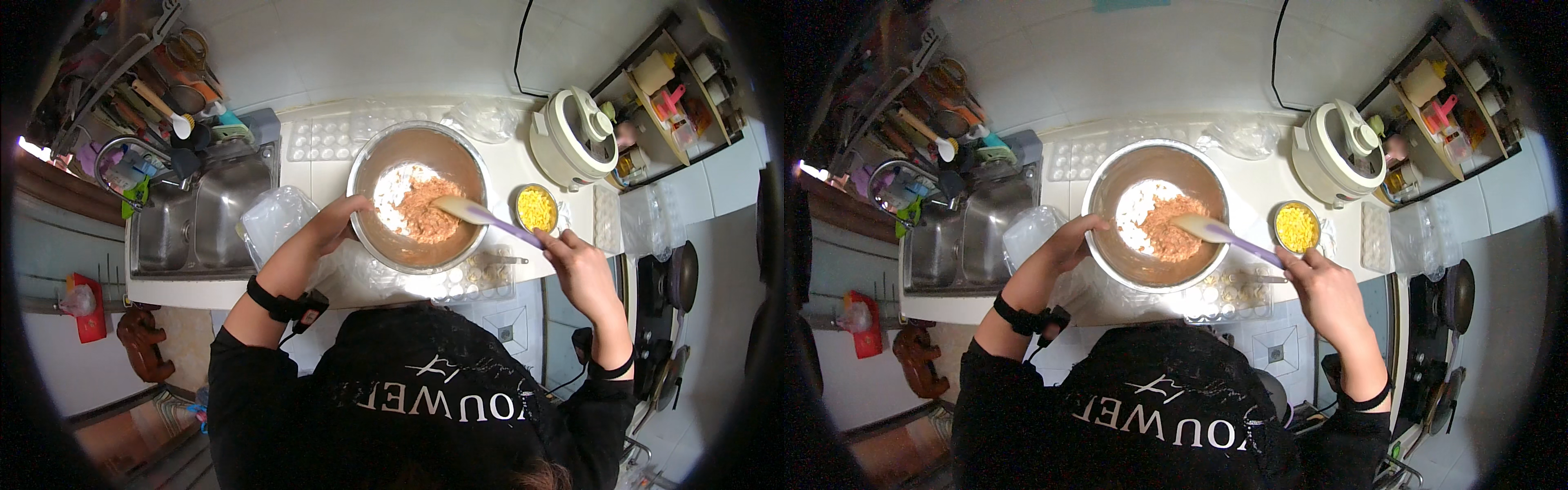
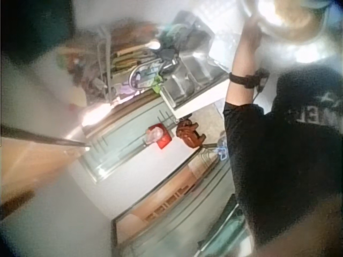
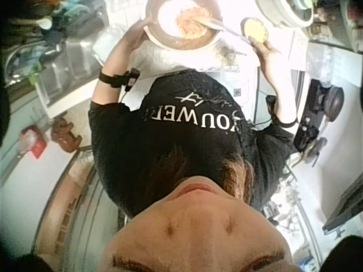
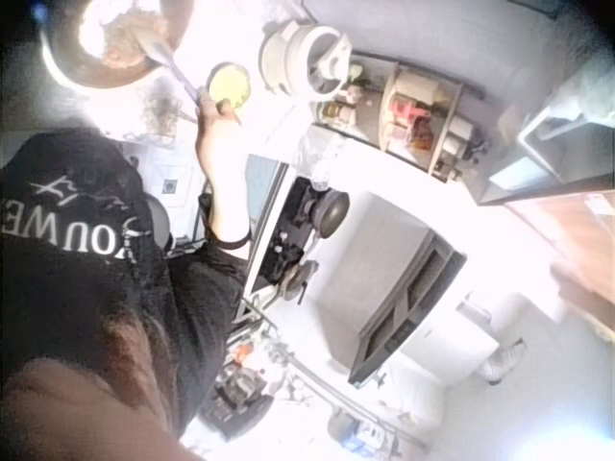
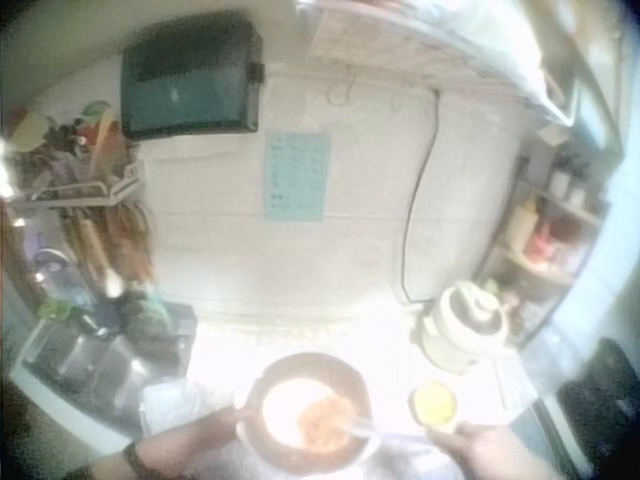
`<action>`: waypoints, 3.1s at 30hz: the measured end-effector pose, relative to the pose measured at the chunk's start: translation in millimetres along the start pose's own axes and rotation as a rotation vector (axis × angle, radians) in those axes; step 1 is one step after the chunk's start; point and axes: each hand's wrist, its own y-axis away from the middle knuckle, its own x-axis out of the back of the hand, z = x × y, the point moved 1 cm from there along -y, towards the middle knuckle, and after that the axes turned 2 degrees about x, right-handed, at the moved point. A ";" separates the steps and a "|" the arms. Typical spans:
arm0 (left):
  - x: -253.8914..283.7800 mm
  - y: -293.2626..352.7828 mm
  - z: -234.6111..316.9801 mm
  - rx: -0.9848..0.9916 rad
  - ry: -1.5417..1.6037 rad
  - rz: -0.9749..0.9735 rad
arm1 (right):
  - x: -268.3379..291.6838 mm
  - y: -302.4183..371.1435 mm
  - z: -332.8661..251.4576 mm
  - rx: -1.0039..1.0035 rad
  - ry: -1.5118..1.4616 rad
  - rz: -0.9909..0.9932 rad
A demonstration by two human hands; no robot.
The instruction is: The person assembles small food portions by placing a meat mixture and corn kernels onto square wrappers, folding them, and arranging them in a clear plastic tray. They use a spoon and a spatula to handle the fillings and a knife to assist with folding.
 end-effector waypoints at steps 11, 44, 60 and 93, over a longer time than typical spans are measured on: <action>6.2 -9.8 9.7 0.051 -0.071 0.042 | -73.6 -20.2 26.4 -0.419 -1.246 0.041; -35.1 -8.5 -25.5 -0.056 0.115 0.140 | -88.4 -30.4 9.4 -0.375 -0.990 0.257; -34.4 -4.3 -19.8 0.018 -0.070 -0.054 | -33.9 -65.4 -2.8 0.082 -0.088 0.153; -36.5 -0.3 -20.3 -0.017 0.043 -0.054 | -15.4 -49.3 -13.0 0.106 -0.082 0.046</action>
